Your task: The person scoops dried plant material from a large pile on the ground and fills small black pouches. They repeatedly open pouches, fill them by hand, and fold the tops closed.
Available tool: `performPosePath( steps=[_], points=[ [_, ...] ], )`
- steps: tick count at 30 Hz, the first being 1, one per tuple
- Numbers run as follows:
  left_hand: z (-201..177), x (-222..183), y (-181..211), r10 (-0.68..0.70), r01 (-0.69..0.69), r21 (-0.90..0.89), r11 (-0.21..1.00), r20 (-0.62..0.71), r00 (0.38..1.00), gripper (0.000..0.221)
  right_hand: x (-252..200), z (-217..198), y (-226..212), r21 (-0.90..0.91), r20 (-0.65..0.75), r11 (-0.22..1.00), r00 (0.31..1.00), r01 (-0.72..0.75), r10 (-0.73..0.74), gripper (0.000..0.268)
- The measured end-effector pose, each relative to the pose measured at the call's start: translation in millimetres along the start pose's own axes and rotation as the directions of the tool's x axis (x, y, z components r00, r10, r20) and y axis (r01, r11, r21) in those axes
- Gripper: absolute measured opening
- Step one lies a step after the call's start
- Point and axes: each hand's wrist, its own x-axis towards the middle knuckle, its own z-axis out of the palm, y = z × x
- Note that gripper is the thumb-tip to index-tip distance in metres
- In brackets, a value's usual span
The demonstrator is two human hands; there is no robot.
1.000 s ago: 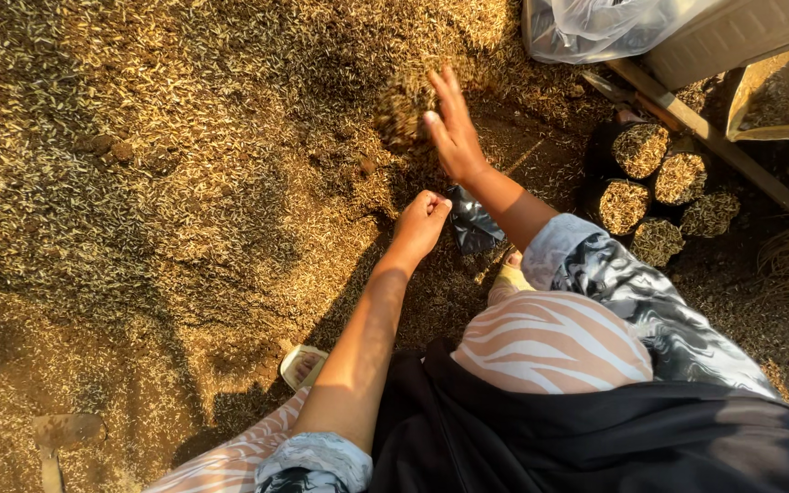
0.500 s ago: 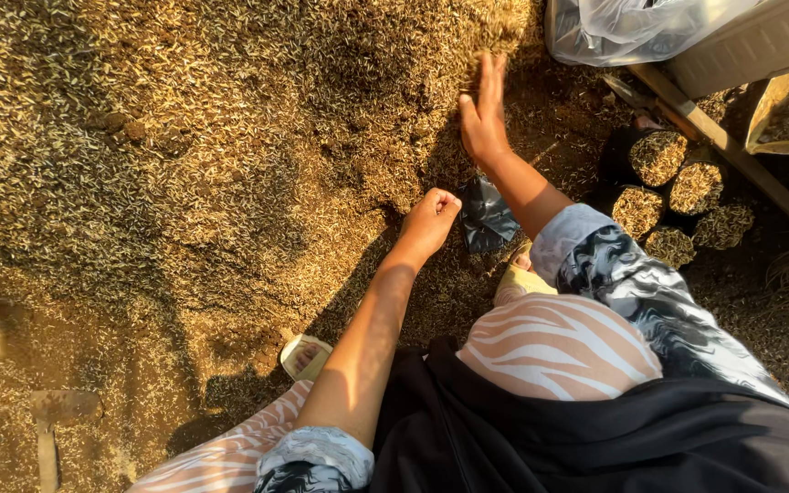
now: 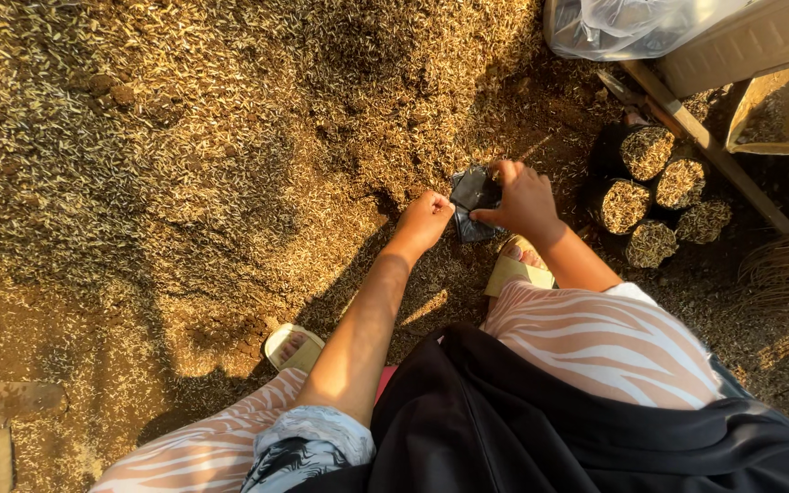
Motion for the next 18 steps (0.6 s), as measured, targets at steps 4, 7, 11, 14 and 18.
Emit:
performPosePath(
  steps=[4,7,11,14,18],
  points=[
    [0,-5,-1,-0.005,0.005,0.028,1.0,0.005,1.0,0.028,1,34,3,0.209,0.026,0.97,0.992,-0.123,0.12,0.068],
    [5,0,-4,-0.019,0.021,0.049,0.999,-0.025,0.999,0.041,15,46,23,0.377,0.071,0.911,0.986,-0.167,0.151,0.049],
    [20,16,-22,-0.001,0.004,0.053,0.999,-0.057,0.998,0.062,18,57,26,0.45,0.068,0.865,0.975,-0.219,0.212,0.044],
    [39,33,-37,0.005,-0.01,-0.047,0.999,-0.102,0.995,0.085,14,55,17,0.544,0.032,0.815,0.975,-0.201,0.219,0.046],
    [59,48,-60,0.042,-0.073,-0.193,0.979,-0.157,0.987,0.086,9,56,5,0.651,0.093,0.679,0.923,-0.339,0.372,0.047]
  ],
)
